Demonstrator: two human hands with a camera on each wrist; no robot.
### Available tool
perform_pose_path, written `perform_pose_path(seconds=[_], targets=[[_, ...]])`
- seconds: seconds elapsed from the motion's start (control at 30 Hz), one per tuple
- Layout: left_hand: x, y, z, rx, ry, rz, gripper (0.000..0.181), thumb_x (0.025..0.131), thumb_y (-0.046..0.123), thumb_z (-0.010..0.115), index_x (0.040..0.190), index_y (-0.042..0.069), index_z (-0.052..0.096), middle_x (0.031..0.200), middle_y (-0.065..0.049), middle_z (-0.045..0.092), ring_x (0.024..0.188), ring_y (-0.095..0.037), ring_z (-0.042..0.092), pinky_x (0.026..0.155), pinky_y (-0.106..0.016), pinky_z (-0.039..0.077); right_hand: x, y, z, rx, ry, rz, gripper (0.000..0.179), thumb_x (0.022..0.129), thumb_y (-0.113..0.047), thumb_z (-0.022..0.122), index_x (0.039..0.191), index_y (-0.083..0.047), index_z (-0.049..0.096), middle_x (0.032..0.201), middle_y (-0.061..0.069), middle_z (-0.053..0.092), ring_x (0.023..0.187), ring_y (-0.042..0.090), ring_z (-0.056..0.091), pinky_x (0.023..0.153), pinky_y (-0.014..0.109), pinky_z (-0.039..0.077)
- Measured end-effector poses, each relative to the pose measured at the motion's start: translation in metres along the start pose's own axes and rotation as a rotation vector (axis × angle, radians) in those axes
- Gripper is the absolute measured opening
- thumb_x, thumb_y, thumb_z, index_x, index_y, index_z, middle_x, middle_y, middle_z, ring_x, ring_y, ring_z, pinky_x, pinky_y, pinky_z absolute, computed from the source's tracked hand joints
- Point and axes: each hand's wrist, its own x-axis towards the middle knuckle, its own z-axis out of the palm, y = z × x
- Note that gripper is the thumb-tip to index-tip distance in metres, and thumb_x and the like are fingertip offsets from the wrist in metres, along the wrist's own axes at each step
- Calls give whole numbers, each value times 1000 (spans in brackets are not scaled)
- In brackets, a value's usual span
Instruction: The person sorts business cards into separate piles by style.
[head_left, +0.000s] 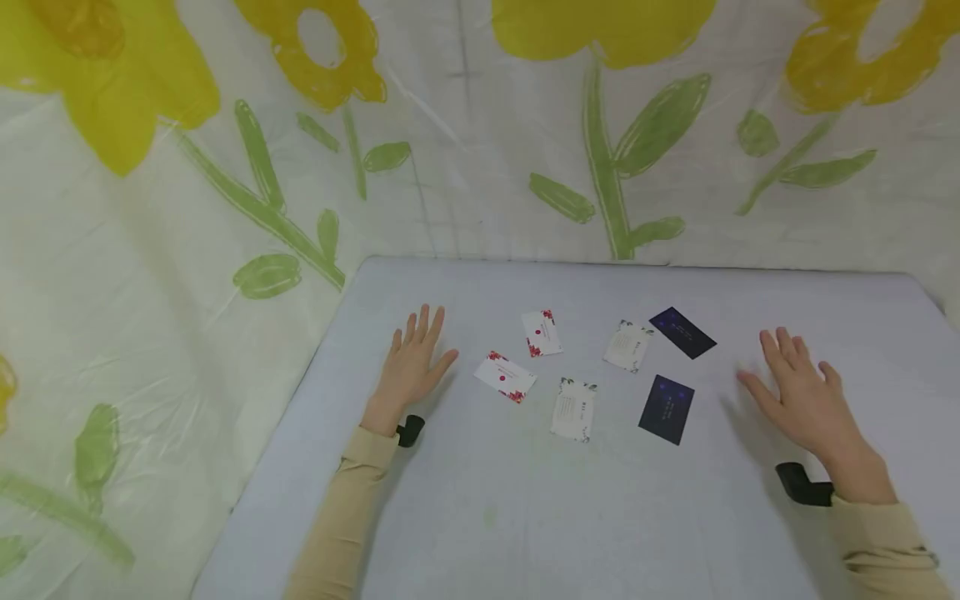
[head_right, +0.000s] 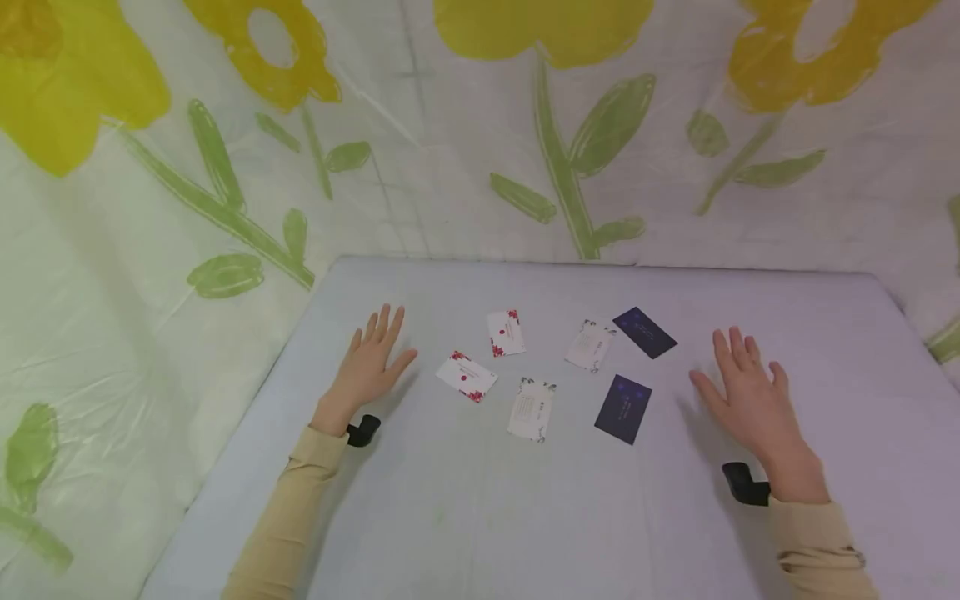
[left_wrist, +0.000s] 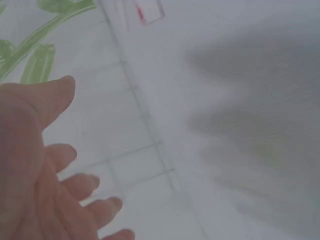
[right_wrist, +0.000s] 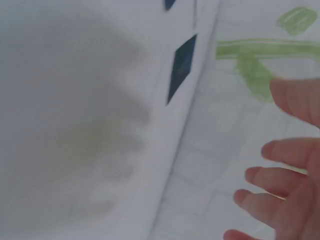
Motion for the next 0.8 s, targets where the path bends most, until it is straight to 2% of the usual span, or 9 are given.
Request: perform_pose_path(seconds=[0.07, 0.1, 0.17, 0.23, 0.33, 0.4, 0.5, 0.63, 0.8], targets=[[3, 5, -5, -46, 12, 44, 61, 97, 36, 45, 146, 6, 25, 143, -20, 35, 132, -34, 31, 106, -54, 17, 4, -11, 0, 0, 157, -58, 51, 91, -19, 57, 130, 10, 44, 121, 33, 51, 99, 43, 56, 84, 53, 40], [5, 8, -8, -87, 5, 62, 56, 97, 33, 46, 143, 5, 32, 136, -19, 45, 126, -33, 41, 105, -52, 24, 8, -18, 0, 11, 234, -81, 42, 87, -13, 60, 121, 11, 53, 108, 31, 59, 83, 39, 60, 74, 46, 45], [8, 15, -13, -183, -20, 102, 44, 97, 25, 49, 134, 2, 46, 120, -17, 59, 110, -29, 55, 98, -48, 36, 15, -36, 2, 54, 358, -136, 25, 80, -2, 64, 102, 9, 64, 84, 23, 65, 59, 29, 57, 56, 31, 43], [12, 22, -16, -287, -72, 133, 33, 96, 17, 50, 125, 0, 55, 108, -14, 65, 98, -25, 60, 90, -42, 43, 23, -56, 5, 120, 365, -146, 16, 78, 2, 65, 94, 6, 67, 73, 15, 64, 55, 18, 50, 52, 22, 36], [18, 32, -16, -363, -150, 174, 26, 95, 11, 51, 118, 0, 59, 109, -13, 64, 96, -21, 58, 84, -37, 46, 35, -86, 17, 231, 294, -187, 10, 78, 5, 65, 88, 3, 67, 74, 8, 64, 64, 14, 52, 55, 19, 38], [21, 37, -13, -366, -183, 211, 25, 94, 7, 52, 116, -2, 59, 109, -15, 63, 95, -21, 58, 84, -36, 46, 44, -105, 29, 290, 194, -200, 9, 81, 2, 65, 90, 2, 67, 75, 5, 63, 65, 12, 52, 53, 21, 40], [26, 43, -5, -331, -213, 255, 23, 92, 3, 53, 113, -5, 60, 107, -15, 63, 94, -21, 57, 84, -35, 47, 55, -131, 50, 372, 20, -200, 10, 85, -4, 64, 93, 1, 66, 80, 5, 64, 69, 14, 54, 56, 26, 44], [30, 47, 6, -252, -245, 266, 24, 90, 0, 56, 113, -5, 61, 109, -14, 62, 101, -24, 56, 90, -35, 44, 66, -158, 78, 433, -180, -166, 18, 87, -11, 64, 99, 2, 64, 87, 6, 63, 77, 17, 56, 64, 32, 46], [33, 46, 16, -113, -274, 256, 35, 88, 0, 58, 123, -2, 55, 121, -15, 56, 115, -27, 50, 98, -37, 38, 74, -182, 103, 380, -281, -120, 28, 86, -16, 66, 104, 4, 61, 91, 10, 59, 83, 22, 55, 71, 36, 47]])
